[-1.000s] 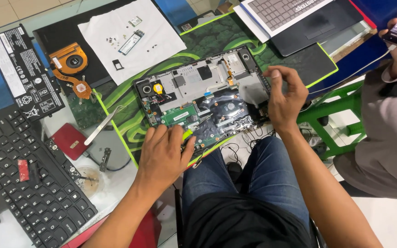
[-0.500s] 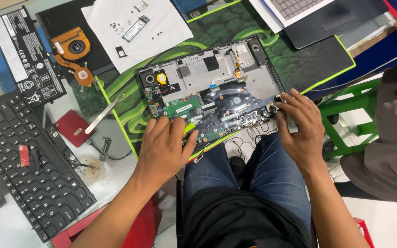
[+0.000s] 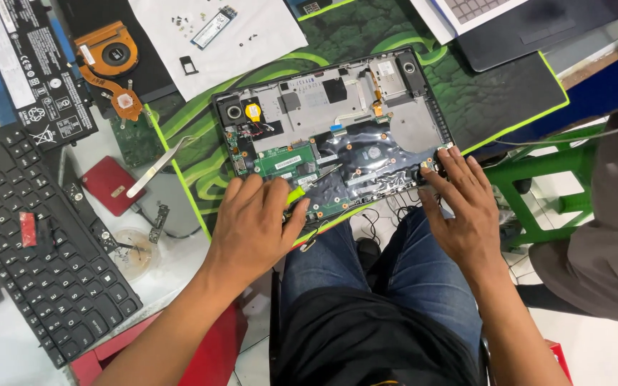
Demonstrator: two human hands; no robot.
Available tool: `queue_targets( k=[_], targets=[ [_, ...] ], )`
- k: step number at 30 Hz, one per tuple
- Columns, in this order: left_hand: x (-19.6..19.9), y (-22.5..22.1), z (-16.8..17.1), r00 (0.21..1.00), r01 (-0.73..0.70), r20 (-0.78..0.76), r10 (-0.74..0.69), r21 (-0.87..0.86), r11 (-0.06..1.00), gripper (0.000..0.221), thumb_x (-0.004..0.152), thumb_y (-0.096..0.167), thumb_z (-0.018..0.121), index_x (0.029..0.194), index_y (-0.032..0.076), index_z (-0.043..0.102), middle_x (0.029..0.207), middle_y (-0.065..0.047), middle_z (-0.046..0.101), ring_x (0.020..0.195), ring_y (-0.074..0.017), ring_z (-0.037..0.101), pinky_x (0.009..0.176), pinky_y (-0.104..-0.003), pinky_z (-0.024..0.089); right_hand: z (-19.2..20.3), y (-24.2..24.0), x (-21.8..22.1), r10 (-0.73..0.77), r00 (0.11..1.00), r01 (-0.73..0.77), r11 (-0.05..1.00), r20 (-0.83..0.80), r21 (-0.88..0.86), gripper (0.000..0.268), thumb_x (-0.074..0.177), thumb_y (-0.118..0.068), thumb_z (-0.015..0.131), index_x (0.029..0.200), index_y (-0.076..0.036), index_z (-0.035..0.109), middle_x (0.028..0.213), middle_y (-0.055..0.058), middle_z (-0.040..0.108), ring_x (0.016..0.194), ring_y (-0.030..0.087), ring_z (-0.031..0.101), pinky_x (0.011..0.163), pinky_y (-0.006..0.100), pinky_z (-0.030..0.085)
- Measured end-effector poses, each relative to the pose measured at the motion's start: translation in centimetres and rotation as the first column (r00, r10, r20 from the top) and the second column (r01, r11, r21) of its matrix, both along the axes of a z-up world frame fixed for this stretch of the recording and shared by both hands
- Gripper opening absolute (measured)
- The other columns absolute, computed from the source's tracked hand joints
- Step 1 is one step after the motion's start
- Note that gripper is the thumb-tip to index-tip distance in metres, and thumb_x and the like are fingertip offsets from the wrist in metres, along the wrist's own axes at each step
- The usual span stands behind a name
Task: Reconnecting internal cables and securing components with screws inside a laptop during a repair.
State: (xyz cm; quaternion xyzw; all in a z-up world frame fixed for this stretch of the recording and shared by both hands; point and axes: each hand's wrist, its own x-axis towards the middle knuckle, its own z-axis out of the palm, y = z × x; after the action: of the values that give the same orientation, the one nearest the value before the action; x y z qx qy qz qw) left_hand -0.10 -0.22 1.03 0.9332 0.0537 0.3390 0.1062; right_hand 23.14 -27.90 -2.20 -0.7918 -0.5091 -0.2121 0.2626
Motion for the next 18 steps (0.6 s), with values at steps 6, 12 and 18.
queue_targets(
  k=[6,12,18],
  targets=[
    [0.0,0.0,0.0,1.000,0.009,-0.016,-0.009,-0.017,1.000,0.037,0.108,0.031,0.079,0.087,0.013,0.054,0.063,-0.005,0.043,0.067,-0.0289,0.053,0.067,-0.039,0.042,-0.1,0.0,-0.4,0.016,1.000,-0.016,0.999,0.001,-0.037,0.038,0.107,-0.023,0.085,0.144,-0.013,0.081,0.165,0.021,0.068,0.158,0.042,0.057,0.134,0.056,0.043],
    [-0.1,0.1,-0.2,0.999,0.012,-0.035,-0.014,-0.035,0.999,0.036,0.108,0.031,0.079,0.087,0.013,0.055,0.064,-0.005,0.043,0.068,-0.0282,0.052,0.068,-0.039,0.041,-0.2,0.0,-0.4,0.008,0.999,-0.005,0.998,0.051,-0.063,0.034,0.109,-0.026,0.084,0.143,-0.019,0.084,0.164,0.021,0.069,0.158,0.043,0.058,0.133,0.057,0.044],
    [-0.1,0.0,-0.6,0.999,-0.003,-0.035,0.001,-0.047,0.999,0.036,0.112,0.033,0.073,0.087,0.014,0.056,0.064,-0.005,0.044,0.068,-0.0290,0.053,0.068,-0.040,0.042,0.0,0.0,-0.9,-0.003,0.999,0.008,0.996,0.049,-0.083,0.037,0.108,-0.026,0.086,0.144,-0.017,0.083,0.166,0.024,0.067,0.159,0.046,0.056,0.134,0.059,0.042]
  ],
)
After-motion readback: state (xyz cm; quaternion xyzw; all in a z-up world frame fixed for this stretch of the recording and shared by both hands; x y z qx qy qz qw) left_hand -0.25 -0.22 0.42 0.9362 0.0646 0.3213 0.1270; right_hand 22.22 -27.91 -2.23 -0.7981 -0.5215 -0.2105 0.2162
